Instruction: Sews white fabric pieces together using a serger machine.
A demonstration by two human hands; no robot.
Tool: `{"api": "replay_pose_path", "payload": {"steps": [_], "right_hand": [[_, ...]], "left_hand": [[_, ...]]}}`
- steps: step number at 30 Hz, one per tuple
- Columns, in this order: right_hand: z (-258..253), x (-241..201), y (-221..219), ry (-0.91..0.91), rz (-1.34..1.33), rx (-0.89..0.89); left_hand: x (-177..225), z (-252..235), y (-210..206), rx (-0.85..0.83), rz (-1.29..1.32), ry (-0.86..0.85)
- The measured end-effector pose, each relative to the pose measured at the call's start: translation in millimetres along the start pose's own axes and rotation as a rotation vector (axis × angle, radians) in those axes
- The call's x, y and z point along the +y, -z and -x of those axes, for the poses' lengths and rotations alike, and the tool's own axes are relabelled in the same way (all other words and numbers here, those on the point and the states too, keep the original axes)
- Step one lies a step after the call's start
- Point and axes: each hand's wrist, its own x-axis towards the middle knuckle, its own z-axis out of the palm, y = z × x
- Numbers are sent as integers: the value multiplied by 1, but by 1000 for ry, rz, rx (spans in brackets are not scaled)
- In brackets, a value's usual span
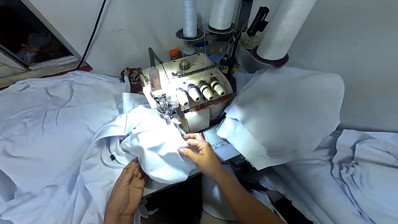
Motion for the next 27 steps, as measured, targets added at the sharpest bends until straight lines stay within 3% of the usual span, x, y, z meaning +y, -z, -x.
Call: {"api": "replay_pose_path", "payload": {"steps": [3, 8, 11, 14, 17, 21, 27], "right_hand": [[-7, 5, 2, -183, -173, -155], [-11, 0, 5, -307, -428, -256], [-12, -2, 2, -315, -533, -307], [-7, -13, -3, -86, -359, -209], [7, -34, -6, 197, 28, -113], [26, -40, -13, 198, 318, -16], [45, -16, 1, 69, 300, 49]], "left_hand": [[1, 7, -5, -32, 112, 76], [8, 18, 4, -29, 296, -179], [9, 17, 5, -45, 279, -143], [8, 17, 5, -45, 212, -65], [10, 9, 9, 29, 188, -140], [10, -1, 9, 23, 249, -170], [2, -4, 18, -10, 146, -169]]}}
